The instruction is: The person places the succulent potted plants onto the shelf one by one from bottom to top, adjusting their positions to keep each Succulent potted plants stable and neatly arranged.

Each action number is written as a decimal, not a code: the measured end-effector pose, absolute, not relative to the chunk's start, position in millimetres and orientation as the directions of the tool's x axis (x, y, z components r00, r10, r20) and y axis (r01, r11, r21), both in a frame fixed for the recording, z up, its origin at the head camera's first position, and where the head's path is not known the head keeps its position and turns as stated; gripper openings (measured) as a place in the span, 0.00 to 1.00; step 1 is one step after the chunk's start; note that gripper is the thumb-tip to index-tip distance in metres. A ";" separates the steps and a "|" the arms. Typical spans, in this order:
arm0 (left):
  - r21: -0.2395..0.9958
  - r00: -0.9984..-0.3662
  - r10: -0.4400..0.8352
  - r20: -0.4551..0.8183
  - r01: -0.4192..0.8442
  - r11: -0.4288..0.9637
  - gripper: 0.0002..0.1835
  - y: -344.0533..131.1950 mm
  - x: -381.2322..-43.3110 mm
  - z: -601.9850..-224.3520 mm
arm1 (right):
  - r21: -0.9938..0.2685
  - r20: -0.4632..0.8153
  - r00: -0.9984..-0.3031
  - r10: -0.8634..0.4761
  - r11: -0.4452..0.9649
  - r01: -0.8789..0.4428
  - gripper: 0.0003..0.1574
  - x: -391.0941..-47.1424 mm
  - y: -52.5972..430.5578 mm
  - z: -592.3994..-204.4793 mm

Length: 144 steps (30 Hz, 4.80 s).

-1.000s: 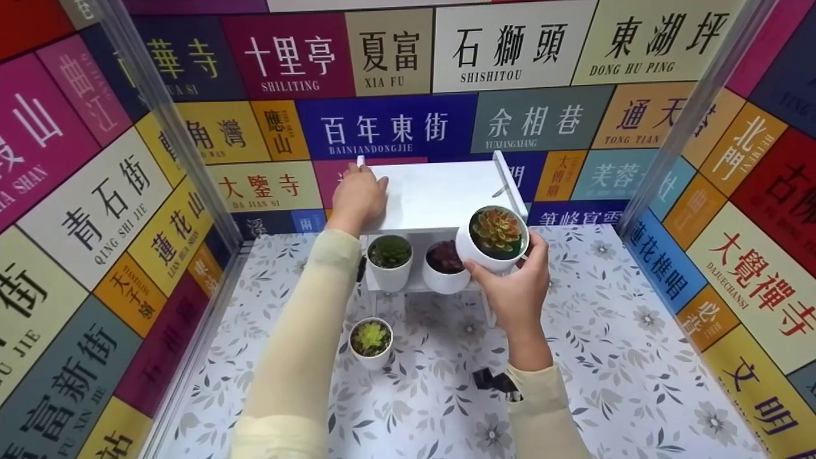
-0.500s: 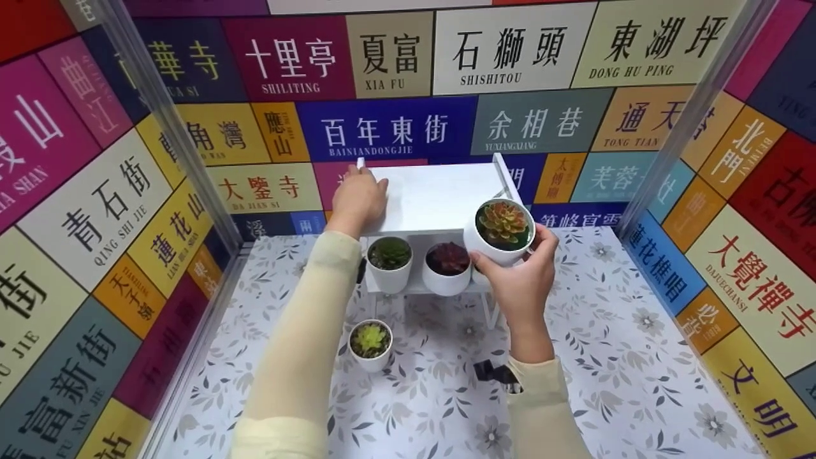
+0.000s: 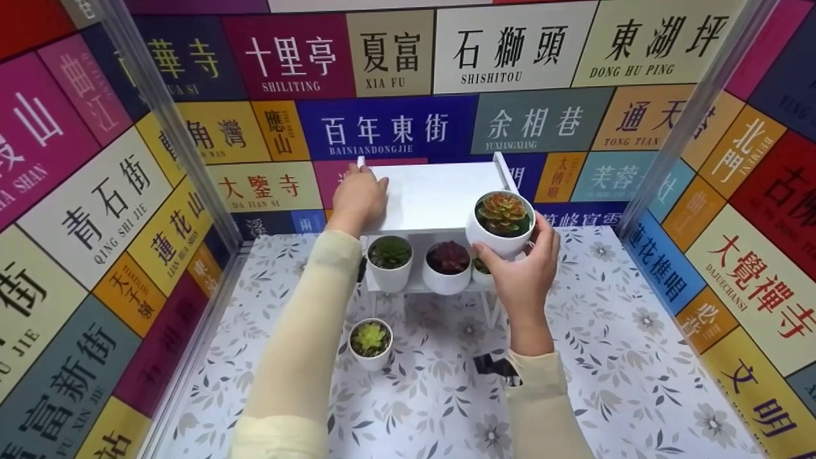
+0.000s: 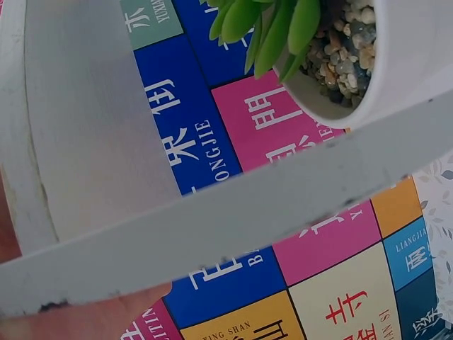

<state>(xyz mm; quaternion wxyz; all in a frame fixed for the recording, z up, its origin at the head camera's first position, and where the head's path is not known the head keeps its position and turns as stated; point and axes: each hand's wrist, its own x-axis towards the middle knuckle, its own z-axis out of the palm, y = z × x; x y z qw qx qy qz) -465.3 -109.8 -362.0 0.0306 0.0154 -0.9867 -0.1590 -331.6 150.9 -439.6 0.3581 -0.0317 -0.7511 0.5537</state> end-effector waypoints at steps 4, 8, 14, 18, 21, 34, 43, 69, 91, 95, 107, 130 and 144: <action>0.317 -0.997 -0.038 0.065 -0.015 0.948 0.40 -110.4 -465.4 -363.3 | -0.850 0.506 -0.735 0.452 0.407 -0.335 0.67 -332.8 151.8 -438.4; 0.321 -0.997 -0.038 0.064 -0.016 0.947 0.40 -110.6 -466.9 -363.8 | -0.836 0.526 -0.720 0.453 0.431 -0.340 0.66 -334.4 152.6 -435.6; 0.312 -0.997 -0.048 0.057 -0.028 0.950 0.40 -110.0 -468.3 -363.6 | -0.816 0.563 -0.695 0.448 0.435 -0.381 0.61 -337.6 151.8 -433.9; 0.310 -0.998 -0.049 0.030 -0.038 0.950 0.41 -108.7 -467.4 -361.9 | -0.821 0.558 -0.694 0.455 0.426 -0.381 0.60 -339.3 151.4 -434.9; 0.306 -0.999 -0.050 0.019 -0.041 0.951 0.41 -108.7 -467.0 -361.1 | -0.818 0.565 -0.682 0.464 0.422 -0.391 0.58 -339.6 150.8 -435.3; 0.320 -0.998 -0.053 0.025 -0.042 0.947 0.40 -109.8 -468.6 -362.2 | -0.803 0.592 -0.643 0.486 0.426 -0.417 0.52 -343.4 149.9 -434.5; 0.304 -0.997 -0.054 0.049 -0.037 0.952 0.40 -110.4 -468.8 -364.5 | -0.796 0.600 -0.637 0.484 0.440 -0.415 0.50 -346.3 148.3 -433.0; 0.328 -0.998 -0.053 0.032 -0.039 0.944 0.41 -108.8 -467.0 -361.0 | -0.823 0.567 -0.636 0.523 0.390 -0.413 0.46 -354.8 144.0 -433.9; 0.328 -0.998 -0.055 0.029 -0.042 0.944 0.41 -108.7 -467.8 -362.8 | -0.816 0.577 -0.605 0.548 0.418 -0.400 0.23 -363.1 145.9 -439.5; 0.327 -0.998 -0.061 0.026 -0.049 0.944 0.41 -108.7 -468.2 -363.2 | -0.819 0.573 -0.605 0.554 0.420 -0.391 0.18 -363.8 146.2 -440.7; 0.326 -0.998 -0.064 0.017 -0.055 0.944 0.41 -109.3 -467.4 -362.0 | -0.839 0.544 -0.638 0.546 0.365 -0.403 0.10 -353.9 140.7 -460.3; 0.314 -0.997 -0.056 0.048 -0.038 0.949 0.41 -109.3 -466.7 -362.7 | -0.796 0.604 -0.700 0.380 0.241 -0.556 0.11 -302.0 87.9 -471.6; 0.301 -0.998 -0.048 0.036 -0.035 0.953 0.41 -110.1 -467.0 -362.9 | -0.754 0.657 -0.718 0.230 0.222 -0.618 0.16 -303.2 69.0 -516.7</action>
